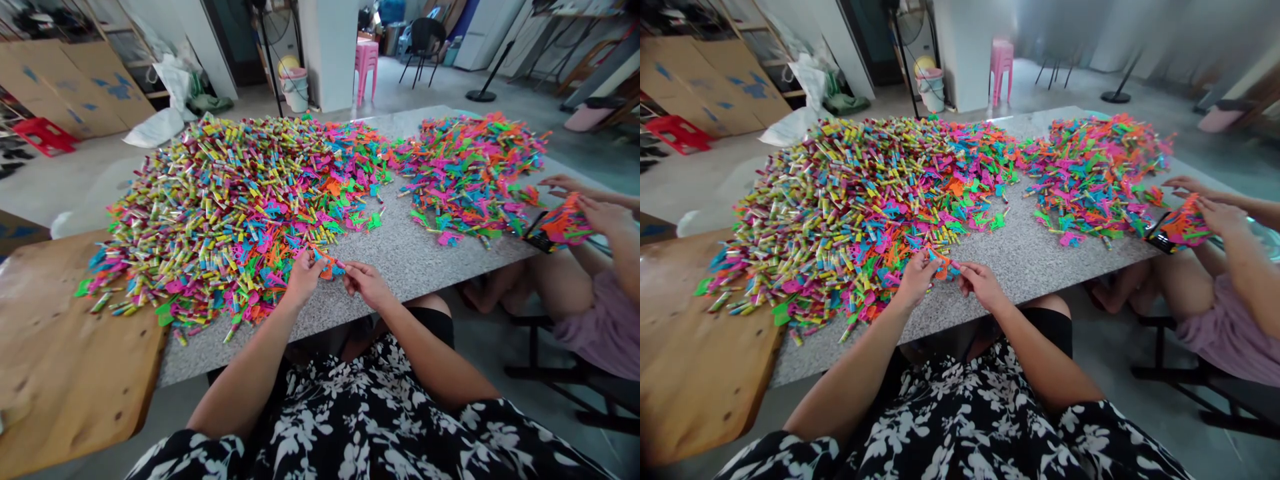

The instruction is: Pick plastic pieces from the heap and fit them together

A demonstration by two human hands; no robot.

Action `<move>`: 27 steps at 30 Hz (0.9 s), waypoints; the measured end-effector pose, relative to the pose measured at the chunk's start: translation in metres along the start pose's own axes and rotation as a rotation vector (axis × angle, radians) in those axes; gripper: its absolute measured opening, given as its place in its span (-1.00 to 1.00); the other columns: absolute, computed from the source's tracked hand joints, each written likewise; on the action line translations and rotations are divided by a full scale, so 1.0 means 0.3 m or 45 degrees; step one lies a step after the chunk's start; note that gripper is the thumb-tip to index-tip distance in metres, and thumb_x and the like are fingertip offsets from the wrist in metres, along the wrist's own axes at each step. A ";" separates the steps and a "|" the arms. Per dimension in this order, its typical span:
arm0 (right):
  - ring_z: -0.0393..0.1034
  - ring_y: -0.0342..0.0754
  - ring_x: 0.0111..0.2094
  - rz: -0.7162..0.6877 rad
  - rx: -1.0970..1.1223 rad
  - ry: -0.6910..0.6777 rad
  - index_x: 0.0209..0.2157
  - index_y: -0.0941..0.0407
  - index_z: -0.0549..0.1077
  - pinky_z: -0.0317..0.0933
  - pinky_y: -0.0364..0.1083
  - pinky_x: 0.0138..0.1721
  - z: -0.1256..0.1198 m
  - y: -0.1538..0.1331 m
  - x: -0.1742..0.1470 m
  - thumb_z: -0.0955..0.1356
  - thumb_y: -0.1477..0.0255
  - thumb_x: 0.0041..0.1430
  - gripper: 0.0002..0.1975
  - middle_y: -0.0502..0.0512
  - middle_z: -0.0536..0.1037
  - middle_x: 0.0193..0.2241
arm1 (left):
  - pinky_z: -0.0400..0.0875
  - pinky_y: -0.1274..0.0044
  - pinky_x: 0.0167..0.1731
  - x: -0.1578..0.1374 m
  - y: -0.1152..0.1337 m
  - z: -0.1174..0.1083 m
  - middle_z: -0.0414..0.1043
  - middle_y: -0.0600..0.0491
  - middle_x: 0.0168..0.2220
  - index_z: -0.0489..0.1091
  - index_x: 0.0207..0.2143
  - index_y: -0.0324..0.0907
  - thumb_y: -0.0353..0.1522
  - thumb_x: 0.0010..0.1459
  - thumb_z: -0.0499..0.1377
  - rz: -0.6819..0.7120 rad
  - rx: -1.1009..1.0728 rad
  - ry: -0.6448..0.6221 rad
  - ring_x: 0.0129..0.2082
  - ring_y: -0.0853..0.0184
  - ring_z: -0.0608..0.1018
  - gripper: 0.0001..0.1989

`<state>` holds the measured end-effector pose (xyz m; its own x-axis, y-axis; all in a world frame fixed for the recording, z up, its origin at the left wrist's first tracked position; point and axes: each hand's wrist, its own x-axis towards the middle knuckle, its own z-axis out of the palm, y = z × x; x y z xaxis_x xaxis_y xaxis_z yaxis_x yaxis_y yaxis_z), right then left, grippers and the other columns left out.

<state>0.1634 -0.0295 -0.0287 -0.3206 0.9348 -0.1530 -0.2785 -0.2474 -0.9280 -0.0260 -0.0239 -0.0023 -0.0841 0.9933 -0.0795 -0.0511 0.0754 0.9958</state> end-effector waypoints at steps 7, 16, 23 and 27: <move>0.06 -0.23 -0.67 0.221 -0.034 -0.127 -0.10 0.12 0.58 0.23 -0.15 -0.60 -0.051 -0.034 -0.020 0.51 0.07 0.15 -0.55 -0.17 0.31 -0.58 | 0.38 0.54 -0.37 -0.013 -0.061 0.029 0.51 0.12 -0.39 0.43 -0.19 -0.16 -0.18 0.13 0.38 0.017 0.034 0.036 -0.41 0.35 0.52 -0.69; 0.31 -0.13 -0.59 -0.042 -0.767 -0.120 -0.23 0.05 0.61 0.25 -0.14 -0.52 -0.086 -0.027 -0.061 0.38 0.14 0.36 -0.71 -0.05 0.40 -0.55 | 0.42 0.53 -0.36 -0.026 -0.174 0.087 0.50 0.10 -0.38 0.43 -0.27 -0.17 -0.18 0.01 0.42 -0.261 -0.194 0.085 -0.38 0.34 0.52 -0.66; 0.19 -0.19 -0.66 0.229 -0.448 0.047 -0.37 0.10 0.52 0.36 -0.13 -0.55 -0.285 -0.084 0.015 0.51 0.11 0.17 -0.67 -0.12 0.35 -0.63 | 0.55 0.36 -0.21 0.014 -0.139 0.059 0.60 -0.03 -0.23 0.42 -0.16 -0.14 -0.17 0.21 0.32 -0.169 0.138 -0.071 -0.28 0.20 0.65 -0.72; 0.29 -0.21 -0.59 -0.162 -0.006 0.758 -0.22 0.06 0.48 0.38 -0.19 -0.51 -0.443 -0.176 0.122 0.48 0.14 0.17 -0.69 -0.04 0.53 -0.43 | 0.47 0.27 0.08 0.077 -0.093 -0.039 0.62 -0.09 -0.12 0.49 -0.14 -0.11 -0.35 0.18 0.32 0.147 0.665 0.100 -0.10 0.10 0.66 -0.82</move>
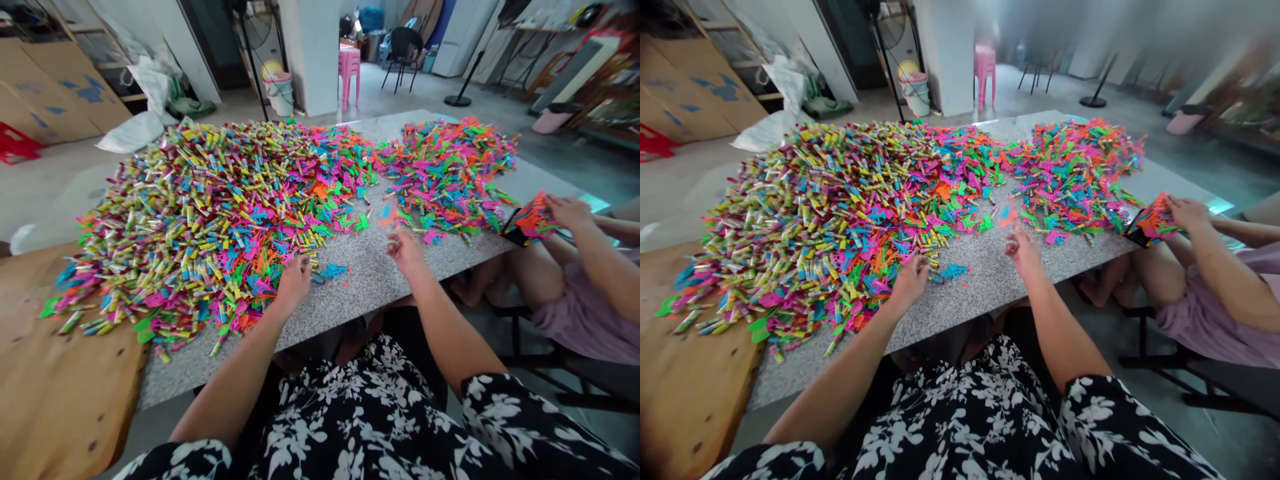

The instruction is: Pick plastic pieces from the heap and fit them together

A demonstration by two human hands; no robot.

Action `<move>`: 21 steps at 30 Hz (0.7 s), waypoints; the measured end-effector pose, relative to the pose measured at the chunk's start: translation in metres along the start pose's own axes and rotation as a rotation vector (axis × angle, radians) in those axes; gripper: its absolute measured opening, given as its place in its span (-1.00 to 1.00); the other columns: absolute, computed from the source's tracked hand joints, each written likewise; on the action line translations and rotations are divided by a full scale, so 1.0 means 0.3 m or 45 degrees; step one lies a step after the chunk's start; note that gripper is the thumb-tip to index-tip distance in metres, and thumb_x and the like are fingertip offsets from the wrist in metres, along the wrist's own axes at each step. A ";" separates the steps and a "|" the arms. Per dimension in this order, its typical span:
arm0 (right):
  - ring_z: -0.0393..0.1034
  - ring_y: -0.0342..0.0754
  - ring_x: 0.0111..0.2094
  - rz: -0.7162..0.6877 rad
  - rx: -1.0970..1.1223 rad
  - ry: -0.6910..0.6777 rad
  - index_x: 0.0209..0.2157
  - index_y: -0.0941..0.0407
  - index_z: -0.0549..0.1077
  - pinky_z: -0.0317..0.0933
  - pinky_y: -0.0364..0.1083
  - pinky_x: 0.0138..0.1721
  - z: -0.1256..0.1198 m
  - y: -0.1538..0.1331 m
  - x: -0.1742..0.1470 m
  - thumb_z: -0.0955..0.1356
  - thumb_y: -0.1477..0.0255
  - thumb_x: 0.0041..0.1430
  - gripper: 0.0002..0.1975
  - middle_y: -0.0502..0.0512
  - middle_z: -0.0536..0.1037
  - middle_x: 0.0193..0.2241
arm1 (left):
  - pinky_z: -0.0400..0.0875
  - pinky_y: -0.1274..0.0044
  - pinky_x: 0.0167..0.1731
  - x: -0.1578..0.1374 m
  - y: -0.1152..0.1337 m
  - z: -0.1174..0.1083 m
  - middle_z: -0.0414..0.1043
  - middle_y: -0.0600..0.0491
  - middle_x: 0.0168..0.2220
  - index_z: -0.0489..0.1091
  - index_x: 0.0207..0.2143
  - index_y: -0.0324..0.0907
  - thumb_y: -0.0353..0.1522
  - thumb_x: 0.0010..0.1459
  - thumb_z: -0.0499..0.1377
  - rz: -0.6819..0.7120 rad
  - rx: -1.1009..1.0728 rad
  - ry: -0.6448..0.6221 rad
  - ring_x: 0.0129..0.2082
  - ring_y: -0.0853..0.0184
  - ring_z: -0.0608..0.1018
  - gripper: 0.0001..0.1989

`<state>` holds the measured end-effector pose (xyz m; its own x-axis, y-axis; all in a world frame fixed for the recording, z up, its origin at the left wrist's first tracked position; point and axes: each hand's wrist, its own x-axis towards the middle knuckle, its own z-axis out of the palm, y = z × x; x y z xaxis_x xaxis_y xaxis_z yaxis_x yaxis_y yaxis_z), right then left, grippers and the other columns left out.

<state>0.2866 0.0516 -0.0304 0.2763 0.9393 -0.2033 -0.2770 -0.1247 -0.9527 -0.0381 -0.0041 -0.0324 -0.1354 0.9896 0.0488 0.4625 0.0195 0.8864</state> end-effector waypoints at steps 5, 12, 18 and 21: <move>0.42 -0.16 -0.52 -0.065 -0.377 -0.125 -0.12 0.07 0.56 0.36 -0.15 -0.49 0.099 0.049 0.029 0.42 0.29 0.23 -0.77 0.07 0.64 -0.25 | 0.46 0.29 0.03 -0.012 0.017 0.000 0.60 -0.12 -0.16 0.55 -0.14 -0.10 -0.29 0.26 0.28 0.155 0.498 -0.136 -0.09 0.05 0.62 -0.86; 0.57 0.04 0.02 -0.417 -1.274 -0.797 -0.12 0.08 0.71 0.34 -0.03 0.14 0.399 0.179 -0.024 0.38 0.52 0.32 -0.76 0.12 0.72 -0.06 | 0.48 0.15 0.00 -0.083 0.117 0.177 0.37 -0.36 0.20 0.47 0.20 -0.19 -0.16 0.23 0.35 0.199 0.960 -0.365 0.18 -0.25 0.47 -0.45; 0.60 0.04 -0.05 -0.346 -1.633 -1.064 -0.08 0.08 0.74 0.36 -0.14 -0.05 0.553 0.160 0.021 0.42 0.44 0.32 -0.77 0.09 0.74 -0.08 | 0.53 0.20 -0.03 -0.074 0.107 0.183 0.33 -0.35 0.26 0.40 0.28 -0.22 -0.32 0.36 0.17 0.164 1.116 -0.421 0.08 -0.09 0.56 -0.53; 0.60 0.12 -0.06 -0.347 -1.695 -1.058 -0.18 0.09 0.75 0.34 -0.11 -0.09 0.602 0.154 0.004 0.48 0.38 0.25 -0.83 0.16 0.74 -0.14 | 0.53 0.21 -0.04 -0.084 0.084 0.150 0.41 -0.34 0.19 0.43 0.23 -0.26 -0.41 0.36 0.10 0.240 1.178 -0.412 0.13 -0.08 0.50 -0.57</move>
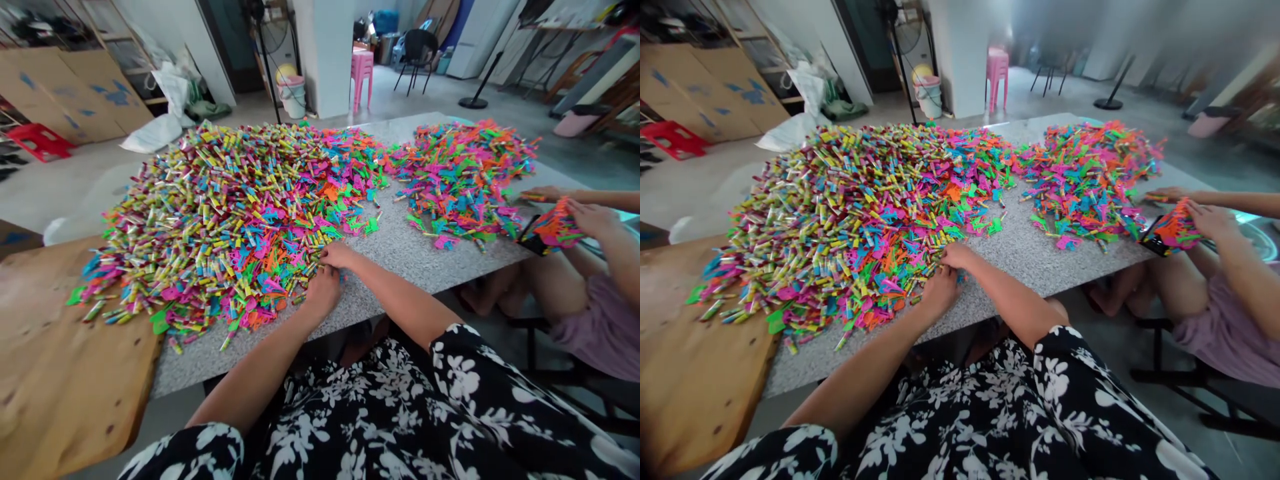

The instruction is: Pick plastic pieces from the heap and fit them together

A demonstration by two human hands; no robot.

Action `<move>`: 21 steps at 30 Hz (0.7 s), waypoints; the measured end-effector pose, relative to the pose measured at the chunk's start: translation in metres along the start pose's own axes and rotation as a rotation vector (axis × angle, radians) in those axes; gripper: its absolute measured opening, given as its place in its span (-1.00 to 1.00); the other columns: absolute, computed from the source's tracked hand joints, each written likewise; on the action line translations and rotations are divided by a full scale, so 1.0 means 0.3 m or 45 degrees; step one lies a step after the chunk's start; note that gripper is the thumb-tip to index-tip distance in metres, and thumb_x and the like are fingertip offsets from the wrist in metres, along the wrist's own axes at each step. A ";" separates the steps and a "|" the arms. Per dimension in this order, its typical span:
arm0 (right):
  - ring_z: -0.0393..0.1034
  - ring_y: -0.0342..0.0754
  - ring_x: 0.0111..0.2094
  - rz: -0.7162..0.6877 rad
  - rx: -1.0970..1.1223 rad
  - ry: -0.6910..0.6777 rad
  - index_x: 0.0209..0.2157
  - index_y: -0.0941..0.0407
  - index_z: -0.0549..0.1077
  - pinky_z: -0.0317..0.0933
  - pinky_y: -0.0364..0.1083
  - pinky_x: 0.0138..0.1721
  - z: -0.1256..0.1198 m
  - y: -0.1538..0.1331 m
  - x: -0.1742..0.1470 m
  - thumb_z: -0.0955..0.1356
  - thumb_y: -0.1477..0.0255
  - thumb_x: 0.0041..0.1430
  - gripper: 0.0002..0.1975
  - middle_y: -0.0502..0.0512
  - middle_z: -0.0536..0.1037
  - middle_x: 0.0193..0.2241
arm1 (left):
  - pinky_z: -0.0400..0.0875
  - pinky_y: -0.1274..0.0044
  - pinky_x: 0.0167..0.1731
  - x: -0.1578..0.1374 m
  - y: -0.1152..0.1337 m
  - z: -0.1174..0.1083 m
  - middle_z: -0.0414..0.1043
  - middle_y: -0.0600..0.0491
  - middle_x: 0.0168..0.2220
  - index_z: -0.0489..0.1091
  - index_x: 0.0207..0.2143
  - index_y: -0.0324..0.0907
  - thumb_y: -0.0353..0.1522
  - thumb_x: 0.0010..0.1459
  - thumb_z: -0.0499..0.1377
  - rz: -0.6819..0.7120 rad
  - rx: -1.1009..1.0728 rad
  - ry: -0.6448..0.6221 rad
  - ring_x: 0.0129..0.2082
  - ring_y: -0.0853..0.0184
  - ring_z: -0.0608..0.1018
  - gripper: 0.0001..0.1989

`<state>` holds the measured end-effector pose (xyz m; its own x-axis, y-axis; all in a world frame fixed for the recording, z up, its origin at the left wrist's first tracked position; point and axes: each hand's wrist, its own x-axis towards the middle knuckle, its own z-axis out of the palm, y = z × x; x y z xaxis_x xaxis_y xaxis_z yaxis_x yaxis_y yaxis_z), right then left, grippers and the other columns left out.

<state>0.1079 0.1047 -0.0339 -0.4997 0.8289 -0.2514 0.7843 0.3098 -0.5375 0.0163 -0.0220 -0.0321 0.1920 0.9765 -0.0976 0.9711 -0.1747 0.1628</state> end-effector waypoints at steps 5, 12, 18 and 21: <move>0.59 0.10 -0.09 0.004 -0.027 -0.016 -0.30 0.11 0.70 0.32 -0.11 -0.11 0.013 -0.040 -0.013 0.47 0.38 0.25 -0.88 0.18 0.73 -0.21 | 0.47 0.25 0.07 -0.056 -0.110 -0.012 0.52 -0.23 0.07 0.53 0.02 -0.14 -0.39 0.36 0.10 0.098 -0.165 0.231 0.17 -0.01 0.46 -0.72; 0.52 -0.02 -0.42 0.155 0.932 0.424 -0.18 0.10 0.47 0.38 -0.08 -0.37 0.012 0.018 -0.145 0.39 0.33 0.31 -0.87 0.10 0.66 -0.35 | 0.47 0.33 -0.05 -0.077 -0.251 -0.033 0.54 0.00 -0.31 0.52 -0.18 -0.09 -0.15 0.24 0.30 -0.245 -1.213 0.636 -0.21 0.15 0.58 -0.77; 0.37 -0.14 -0.60 -0.163 1.427 0.249 -0.16 0.04 0.41 0.29 -0.13 -0.55 0.088 -0.025 -0.315 0.47 0.17 0.20 -0.69 -0.05 0.59 -0.44 | 0.48 0.49 -0.33 -0.038 -0.220 -0.088 0.59 0.07 -0.33 0.46 -0.17 -0.15 -0.11 -0.07 0.49 -0.435 -2.219 0.444 -0.40 0.33 0.58 -0.51; 0.36 -0.14 -0.61 -0.141 1.467 0.267 -0.17 0.03 0.41 0.28 -0.12 -0.55 0.119 -0.059 -0.357 0.45 0.13 0.21 -0.69 -0.08 0.54 -0.48 | 0.53 0.46 -0.27 -0.029 -0.194 -0.111 0.63 0.04 -0.27 0.44 -0.18 -0.15 -0.15 -0.12 0.52 -0.429 -2.284 0.435 -0.32 0.31 0.64 -0.48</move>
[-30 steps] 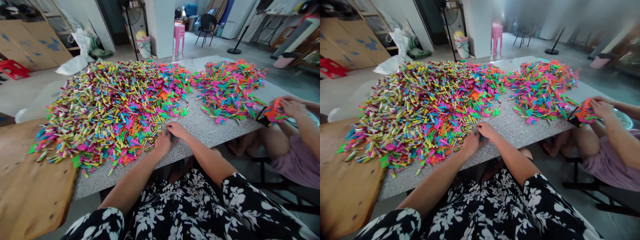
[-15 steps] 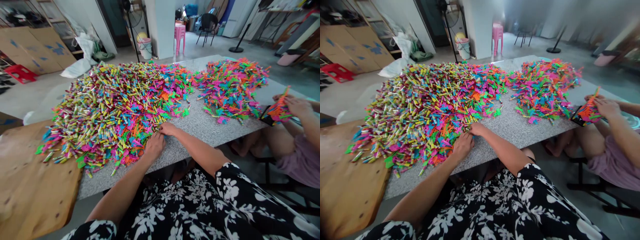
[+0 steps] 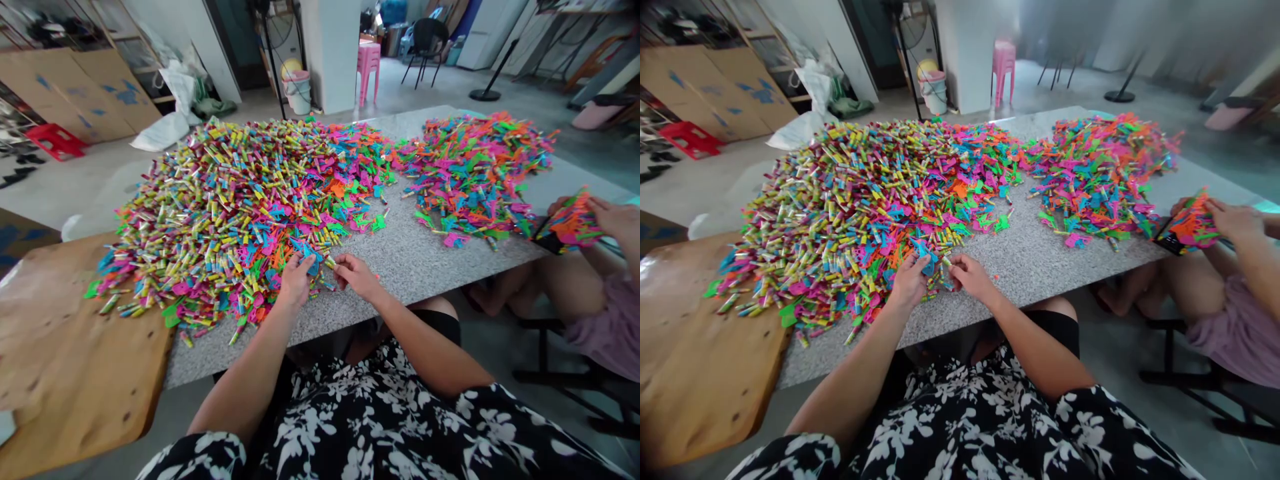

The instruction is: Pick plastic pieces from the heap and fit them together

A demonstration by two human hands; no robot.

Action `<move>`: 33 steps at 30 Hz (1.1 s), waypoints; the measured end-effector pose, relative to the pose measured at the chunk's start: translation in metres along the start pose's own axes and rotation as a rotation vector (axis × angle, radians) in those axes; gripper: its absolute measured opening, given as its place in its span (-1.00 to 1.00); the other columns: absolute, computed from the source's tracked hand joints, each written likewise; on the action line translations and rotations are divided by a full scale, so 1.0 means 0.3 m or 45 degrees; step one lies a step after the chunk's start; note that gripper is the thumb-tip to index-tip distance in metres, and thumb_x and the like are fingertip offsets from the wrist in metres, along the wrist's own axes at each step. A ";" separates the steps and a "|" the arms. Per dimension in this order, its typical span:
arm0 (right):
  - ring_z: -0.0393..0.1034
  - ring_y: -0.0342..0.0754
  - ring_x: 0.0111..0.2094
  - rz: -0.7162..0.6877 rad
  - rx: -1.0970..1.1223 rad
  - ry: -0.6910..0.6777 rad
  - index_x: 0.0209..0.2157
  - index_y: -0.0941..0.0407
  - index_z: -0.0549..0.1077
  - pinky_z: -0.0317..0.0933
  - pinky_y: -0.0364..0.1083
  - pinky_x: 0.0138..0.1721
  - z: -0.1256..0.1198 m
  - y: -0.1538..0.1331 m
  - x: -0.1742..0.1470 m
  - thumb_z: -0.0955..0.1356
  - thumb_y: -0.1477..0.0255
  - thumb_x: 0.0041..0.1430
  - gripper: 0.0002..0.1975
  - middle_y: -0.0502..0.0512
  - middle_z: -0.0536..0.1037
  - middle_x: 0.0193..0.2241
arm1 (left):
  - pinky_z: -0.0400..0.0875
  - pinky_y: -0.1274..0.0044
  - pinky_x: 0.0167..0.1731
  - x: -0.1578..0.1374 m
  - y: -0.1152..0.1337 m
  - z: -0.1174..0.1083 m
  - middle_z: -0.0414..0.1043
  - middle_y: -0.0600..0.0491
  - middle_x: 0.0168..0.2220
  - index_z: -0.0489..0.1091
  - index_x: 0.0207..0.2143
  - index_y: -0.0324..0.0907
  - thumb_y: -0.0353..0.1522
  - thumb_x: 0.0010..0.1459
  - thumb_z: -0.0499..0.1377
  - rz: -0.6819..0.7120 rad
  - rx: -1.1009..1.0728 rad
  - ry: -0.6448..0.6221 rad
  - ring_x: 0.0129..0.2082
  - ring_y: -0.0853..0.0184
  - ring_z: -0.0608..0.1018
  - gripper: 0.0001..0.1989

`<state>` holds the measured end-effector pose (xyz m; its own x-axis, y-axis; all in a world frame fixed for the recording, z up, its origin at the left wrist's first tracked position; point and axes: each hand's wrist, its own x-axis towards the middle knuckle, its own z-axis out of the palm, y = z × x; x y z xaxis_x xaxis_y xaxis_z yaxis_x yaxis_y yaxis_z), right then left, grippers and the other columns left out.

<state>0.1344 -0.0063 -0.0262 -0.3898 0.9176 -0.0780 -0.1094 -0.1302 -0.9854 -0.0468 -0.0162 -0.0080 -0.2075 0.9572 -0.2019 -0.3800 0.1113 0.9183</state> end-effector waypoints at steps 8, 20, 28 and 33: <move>0.33 -0.14 -0.61 -0.005 0.026 0.005 -0.15 0.04 0.43 0.24 -0.12 -0.55 0.012 0.003 -0.034 0.44 0.07 0.21 -0.64 -0.10 0.49 -0.52 | 0.61 0.36 -0.19 -0.014 0.000 0.027 0.64 0.01 -0.25 0.39 -0.17 -0.14 -0.12 -0.06 0.50 0.029 0.010 -0.029 -0.24 0.23 0.70 -0.49; 0.28 -0.15 -0.63 -0.037 -0.155 -0.018 -0.15 0.01 0.59 0.25 -0.12 -0.58 0.052 0.000 -0.073 0.36 0.11 0.35 -0.71 -0.06 0.42 -0.51 | 0.56 0.40 -0.11 -0.037 -0.058 0.070 0.64 0.01 -0.23 0.42 -0.09 -0.14 -0.14 0.15 0.34 0.250 0.216 0.101 -0.21 0.25 0.69 -0.63; 0.31 -0.17 -0.65 0.216 -0.175 0.045 -0.39 0.08 0.53 0.36 -0.16 -0.61 -0.141 0.022 -0.046 0.47 0.21 0.21 -0.77 -0.05 0.46 -0.57 | 0.56 0.44 -0.27 -0.025 -0.165 0.076 0.61 -0.03 -0.15 0.40 -0.02 -0.13 -0.10 0.14 0.37 -0.046 0.253 0.087 -0.23 0.23 0.67 -0.54; 0.29 -0.23 -0.63 -0.045 0.210 0.924 -0.25 0.08 0.46 0.38 -0.21 -0.56 -0.523 -0.121 0.099 0.47 0.18 0.21 -0.73 -0.05 0.56 -0.45 | 0.61 0.27 -0.08 0.025 -0.184 0.022 0.60 -0.14 0.00 0.38 0.07 -0.14 -0.14 0.14 0.37 -0.070 0.418 -0.047 -0.03 0.11 0.67 -0.48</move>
<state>0.2703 0.0845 -0.0164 0.3122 0.9322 -0.1833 -0.2685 -0.0985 -0.9582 -0.0216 -0.0134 -0.0578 -0.1598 0.9558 -0.2470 -0.0779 0.2372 0.9683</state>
